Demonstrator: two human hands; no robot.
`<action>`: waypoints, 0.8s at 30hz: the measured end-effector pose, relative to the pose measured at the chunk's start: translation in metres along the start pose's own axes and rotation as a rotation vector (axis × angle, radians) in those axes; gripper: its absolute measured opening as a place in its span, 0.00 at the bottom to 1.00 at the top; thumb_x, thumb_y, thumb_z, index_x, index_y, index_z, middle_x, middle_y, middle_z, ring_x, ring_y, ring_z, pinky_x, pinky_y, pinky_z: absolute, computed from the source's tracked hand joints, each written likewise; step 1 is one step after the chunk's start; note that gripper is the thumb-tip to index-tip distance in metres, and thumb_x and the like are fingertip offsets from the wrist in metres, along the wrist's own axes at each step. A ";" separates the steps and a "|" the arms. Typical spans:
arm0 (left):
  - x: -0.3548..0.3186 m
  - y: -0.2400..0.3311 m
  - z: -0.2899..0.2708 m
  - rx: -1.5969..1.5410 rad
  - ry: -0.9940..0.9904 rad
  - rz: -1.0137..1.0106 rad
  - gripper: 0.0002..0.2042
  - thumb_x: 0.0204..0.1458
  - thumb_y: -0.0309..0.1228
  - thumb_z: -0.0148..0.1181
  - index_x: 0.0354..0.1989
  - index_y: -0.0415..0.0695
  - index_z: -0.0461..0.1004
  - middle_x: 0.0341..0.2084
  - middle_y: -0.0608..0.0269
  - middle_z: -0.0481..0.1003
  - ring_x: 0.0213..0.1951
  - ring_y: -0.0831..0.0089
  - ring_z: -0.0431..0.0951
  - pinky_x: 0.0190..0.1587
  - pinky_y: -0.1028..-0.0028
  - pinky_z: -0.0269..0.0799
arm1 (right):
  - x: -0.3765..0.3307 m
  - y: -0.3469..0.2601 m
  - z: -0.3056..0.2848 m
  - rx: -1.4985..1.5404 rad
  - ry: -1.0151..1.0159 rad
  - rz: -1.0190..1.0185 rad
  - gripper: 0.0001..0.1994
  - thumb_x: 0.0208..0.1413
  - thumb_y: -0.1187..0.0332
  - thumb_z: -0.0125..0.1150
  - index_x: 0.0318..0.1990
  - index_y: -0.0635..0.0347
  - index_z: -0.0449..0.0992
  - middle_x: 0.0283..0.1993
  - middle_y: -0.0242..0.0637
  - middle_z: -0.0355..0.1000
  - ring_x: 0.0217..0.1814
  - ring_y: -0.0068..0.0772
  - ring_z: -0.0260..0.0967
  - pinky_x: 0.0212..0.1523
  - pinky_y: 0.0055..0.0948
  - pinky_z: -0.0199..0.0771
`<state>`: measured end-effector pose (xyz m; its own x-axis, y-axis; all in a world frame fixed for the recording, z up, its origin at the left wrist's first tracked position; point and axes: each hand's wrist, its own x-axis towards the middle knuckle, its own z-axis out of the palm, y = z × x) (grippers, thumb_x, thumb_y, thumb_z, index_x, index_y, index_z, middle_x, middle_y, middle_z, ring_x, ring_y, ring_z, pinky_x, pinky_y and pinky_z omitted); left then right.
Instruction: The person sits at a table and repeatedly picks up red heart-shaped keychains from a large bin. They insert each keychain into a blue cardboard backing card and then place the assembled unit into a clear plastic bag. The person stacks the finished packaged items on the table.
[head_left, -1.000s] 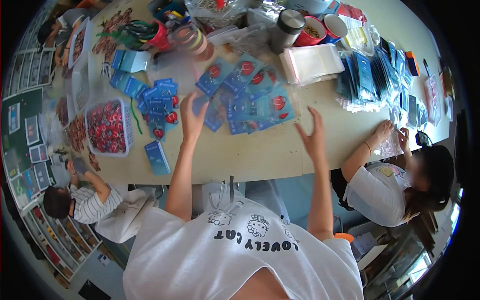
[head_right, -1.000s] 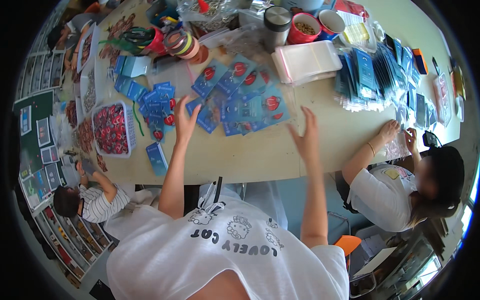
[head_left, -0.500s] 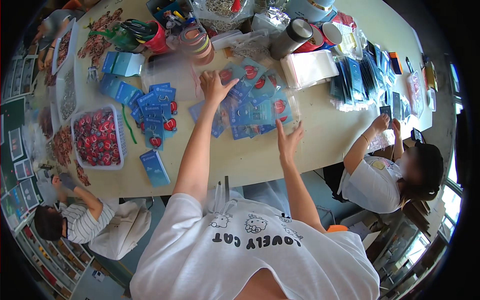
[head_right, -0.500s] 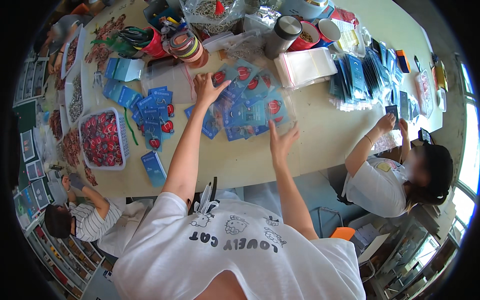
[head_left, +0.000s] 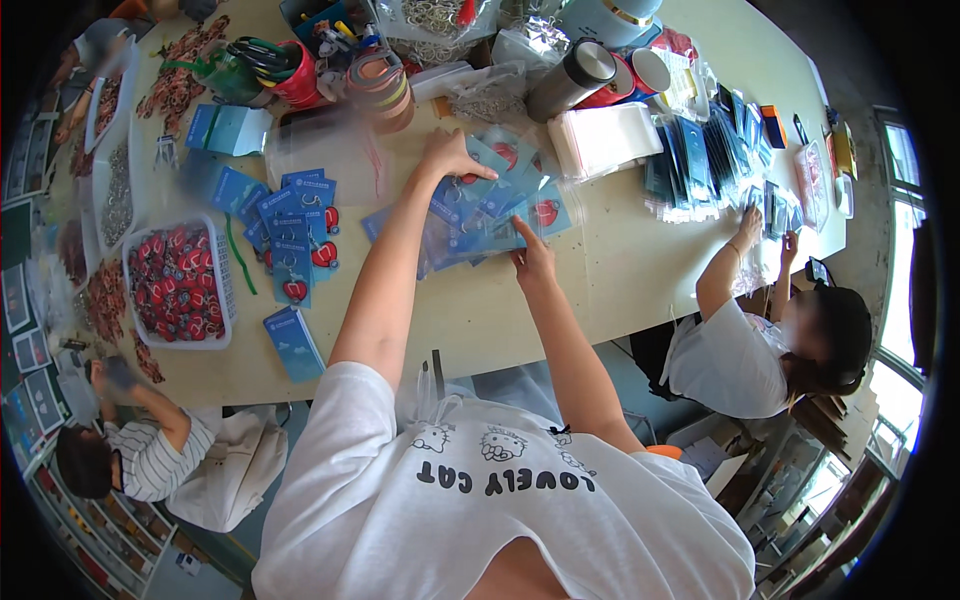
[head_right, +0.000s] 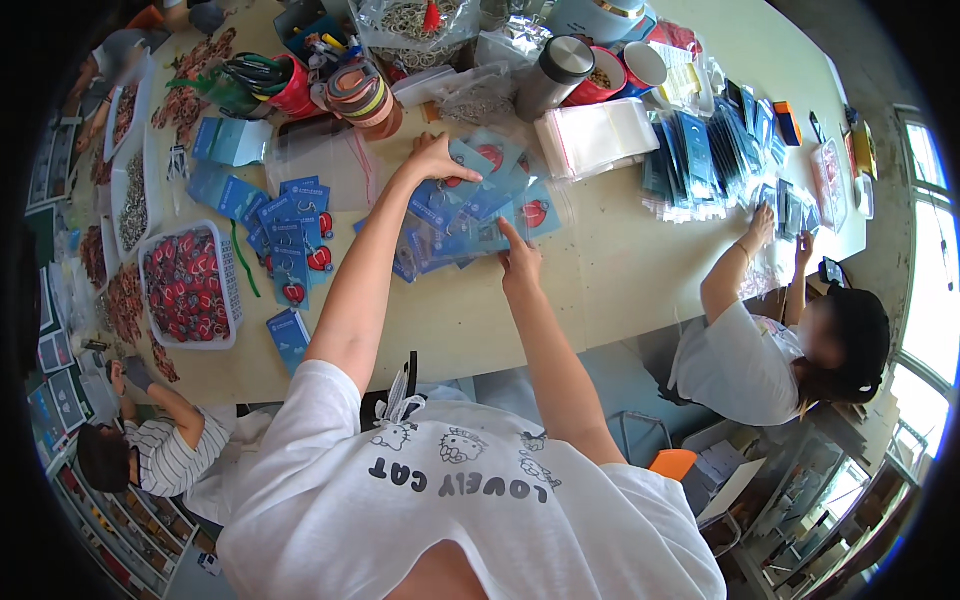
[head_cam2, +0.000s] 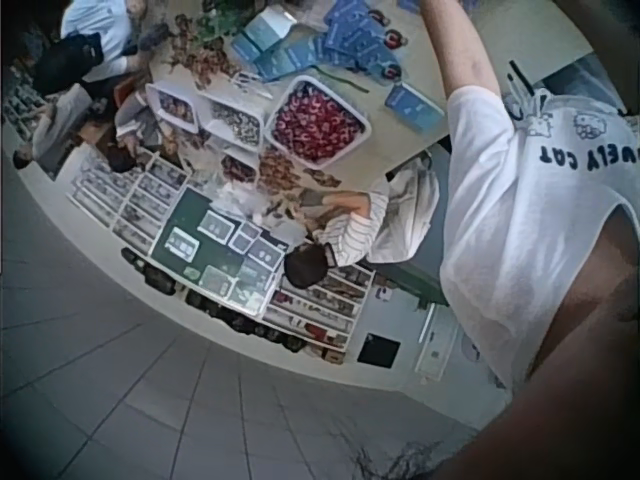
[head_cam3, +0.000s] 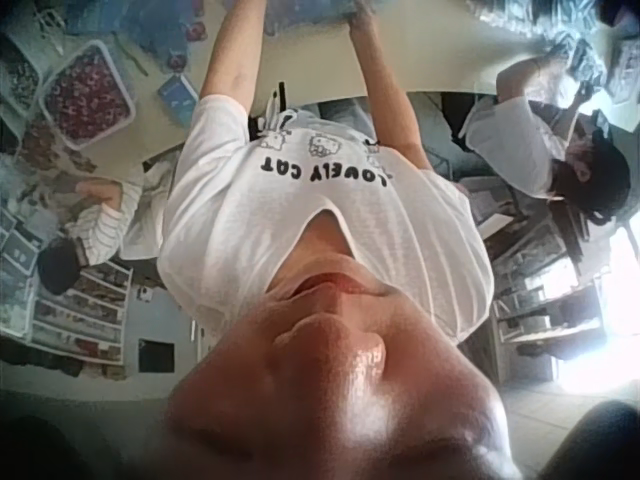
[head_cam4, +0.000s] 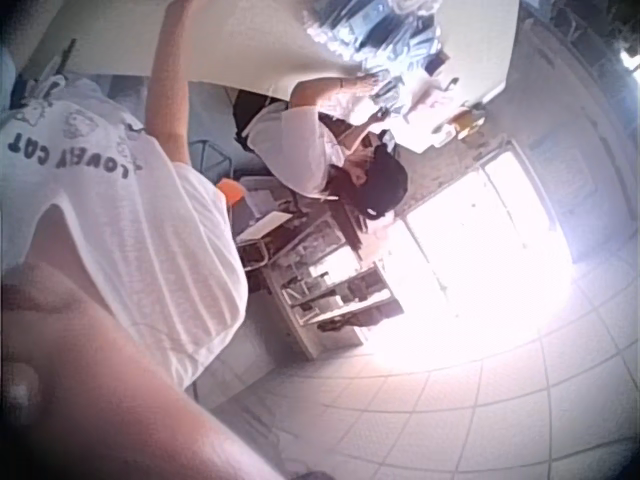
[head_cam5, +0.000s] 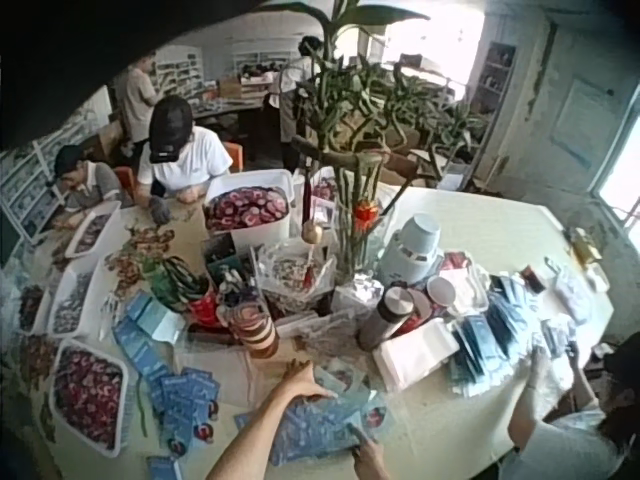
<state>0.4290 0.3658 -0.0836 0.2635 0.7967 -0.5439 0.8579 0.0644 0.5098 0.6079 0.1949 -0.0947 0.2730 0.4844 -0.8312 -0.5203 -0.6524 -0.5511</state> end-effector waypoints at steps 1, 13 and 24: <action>0.000 0.000 0.002 0.032 0.055 0.015 0.62 0.18 0.58 0.76 0.61 0.28 0.53 0.55 0.31 0.62 0.57 0.45 0.66 0.58 0.63 0.64 | -0.002 -0.003 0.005 -0.016 -0.029 -0.009 0.22 0.43 0.64 0.74 0.46 0.50 0.71 0.40 0.25 0.70 0.35 0.20 0.63 0.37 0.24 0.64; -0.053 -0.011 0.006 -0.568 -0.291 0.149 0.58 0.29 0.36 0.79 0.67 0.33 0.43 0.44 0.51 0.71 0.31 0.74 0.75 0.30 0.73 0.72 | -0.025 0.025 -0.008 0.029 -0.182 -0.268 0.21 0.49 0.70 0.69 0.51 0.58 0.72 0.47 0.30 0.73 0.48 0.22 0.68 0.46 0.24 0.66; -0.099 -0.030 0.027 -0.774 -0.342 0.016 0.50 0.35 0.32 0.76 0.66 0.37 0.49 0.32 0.60 0.75 0.26 0.79 0.74 0.26 0.76 0.70 | -0.032 0.044 -0.029 -0.411 -0.034 -0.393 0.33 0.47 0.60 0.73 0.54 0.67 0.61 0.38 0.36 0.64 0.33 0.26 0.69 0.32 0.25 0.73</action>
<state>0.3890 0.2691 -0.0628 0.4991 0.5833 -0.6408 0.3413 0.5474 0.7641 0.5999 0.1333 -0.0947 0.3526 0.7509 -0.5584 -0.0256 -0.5887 -0.8079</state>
